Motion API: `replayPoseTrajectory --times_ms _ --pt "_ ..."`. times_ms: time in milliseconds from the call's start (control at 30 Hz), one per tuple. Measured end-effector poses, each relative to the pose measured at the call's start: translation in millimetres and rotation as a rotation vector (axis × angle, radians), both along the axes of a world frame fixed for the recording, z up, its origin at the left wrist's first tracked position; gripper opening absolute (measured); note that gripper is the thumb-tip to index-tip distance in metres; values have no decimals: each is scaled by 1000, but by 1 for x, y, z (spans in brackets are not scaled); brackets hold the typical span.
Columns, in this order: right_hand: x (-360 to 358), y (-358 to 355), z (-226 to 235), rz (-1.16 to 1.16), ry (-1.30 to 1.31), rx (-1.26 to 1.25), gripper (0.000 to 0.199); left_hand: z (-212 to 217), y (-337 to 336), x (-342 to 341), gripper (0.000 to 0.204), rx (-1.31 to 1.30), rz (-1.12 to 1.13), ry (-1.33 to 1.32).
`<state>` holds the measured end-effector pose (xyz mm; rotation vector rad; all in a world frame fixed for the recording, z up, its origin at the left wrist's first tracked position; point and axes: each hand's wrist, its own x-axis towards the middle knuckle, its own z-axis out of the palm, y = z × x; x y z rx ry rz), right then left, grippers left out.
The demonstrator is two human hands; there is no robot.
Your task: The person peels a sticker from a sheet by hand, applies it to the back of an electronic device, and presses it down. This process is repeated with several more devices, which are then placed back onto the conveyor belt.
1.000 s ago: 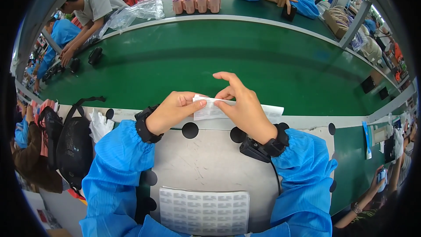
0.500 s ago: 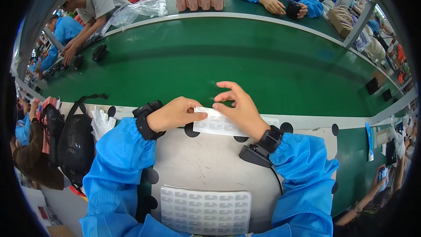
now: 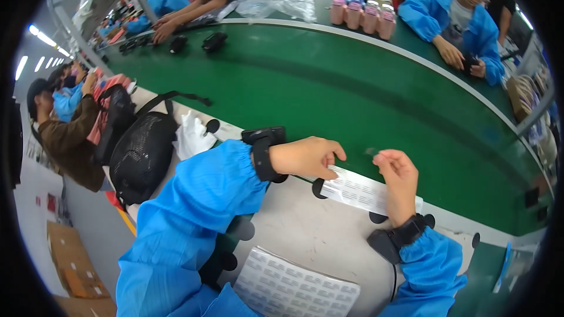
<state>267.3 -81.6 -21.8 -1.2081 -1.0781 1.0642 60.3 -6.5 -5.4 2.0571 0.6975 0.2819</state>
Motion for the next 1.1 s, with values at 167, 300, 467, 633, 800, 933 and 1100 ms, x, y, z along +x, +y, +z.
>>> replayPoseTrajectory --times_ms 167,300,467,633,800,933,1100 --pt "-5 3 -6 -5 30 -19 6 1 13 -10 43 -280 -26 -11" --pt "0 5 -8 -9 38 -19 7 4 12 -4 38 -340 106 -13" --pt "-3 6 -8 1 31 -13 7 -27 19 5 23 -45 339 -254" --pt "-2 7 -10 10 36 4 7 -35 20 12 18 -40 441 -435" --pt "0 6 -10 -2 15 11 7 -39 18 15 15 -12 445 -499" --pt "-2 7 -11 -8 -5 1 6 -39 20 14 15 -80 468 -558" --pt "-3 7 -12 10 -27 -4 5 -36 20 10 17 -43 467 -480"
